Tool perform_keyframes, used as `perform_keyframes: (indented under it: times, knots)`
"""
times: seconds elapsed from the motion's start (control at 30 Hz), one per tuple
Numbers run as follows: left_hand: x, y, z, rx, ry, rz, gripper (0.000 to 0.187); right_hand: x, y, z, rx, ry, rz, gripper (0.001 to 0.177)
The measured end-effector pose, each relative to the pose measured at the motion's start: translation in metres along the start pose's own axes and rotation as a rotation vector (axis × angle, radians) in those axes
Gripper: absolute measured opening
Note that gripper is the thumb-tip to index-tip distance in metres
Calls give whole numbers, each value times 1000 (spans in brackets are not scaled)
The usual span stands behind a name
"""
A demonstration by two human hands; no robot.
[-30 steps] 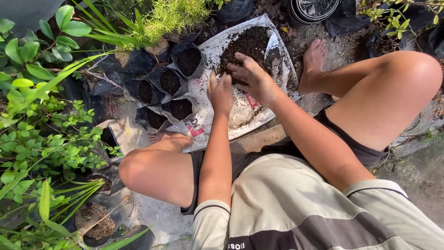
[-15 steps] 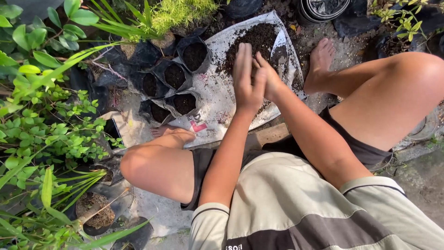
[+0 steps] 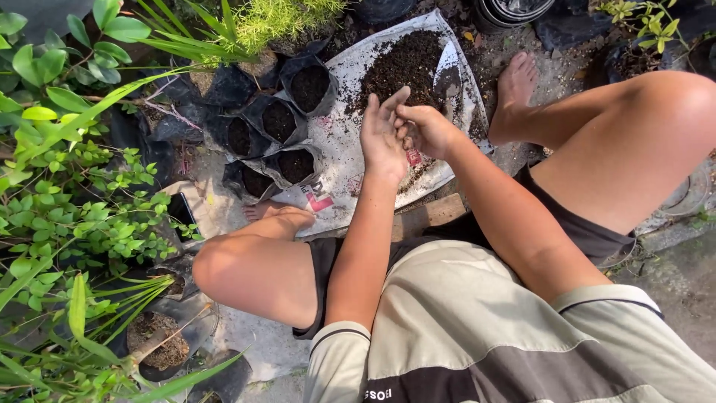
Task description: Filling black plastic polybags with soil for plant nursery preparation.
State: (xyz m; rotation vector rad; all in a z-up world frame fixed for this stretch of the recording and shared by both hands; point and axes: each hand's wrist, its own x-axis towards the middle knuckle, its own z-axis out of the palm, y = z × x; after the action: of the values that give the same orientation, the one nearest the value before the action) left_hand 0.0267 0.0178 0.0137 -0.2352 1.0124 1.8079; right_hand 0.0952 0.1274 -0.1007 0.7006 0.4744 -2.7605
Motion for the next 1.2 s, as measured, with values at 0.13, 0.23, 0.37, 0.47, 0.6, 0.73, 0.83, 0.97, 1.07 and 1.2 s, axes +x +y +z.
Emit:
perform_keyframes:
  times: [0.13,0.23,0.37,0.47,0.6,0.73,0.83,0.97,1.07,1.2]
  knots:
    - [-12,-4,14,494,109,497,60,-24,0,75,-467,494,-392,33]
    - [3,-17,-31,1296,91,885,58,-61,-5,167,-379,345,-387,67]
    - [58,-43,-142,1268,440,-4,66,-72,-16,184,-582,39,-615,95]
    - [25,-4,-76,308,270,-158,94,-82,-15,193,-1103,167,-860,64]
    - [28,7,-20,-428,33,-95,77,-32,15,77,-1727,316,-920,60]
    - [-1,18,38,99,42,155,76,-1,6,-3,-1294,752,-310,72]
    - [14,-11,22,928,-78,603,68,-15,-23,62,-631,638,-292,80]
    - [34,-18,-28,1523,115,460,59,-35,-37,114,-82,167,-392,115]
    - [108,-64,-216,1176,370,-108,57,-63,-56,155,-51,8,-519,90]
    - [62,-18,-127,696,443,-152,77,-51,-59,159,-367,60,-670,90]
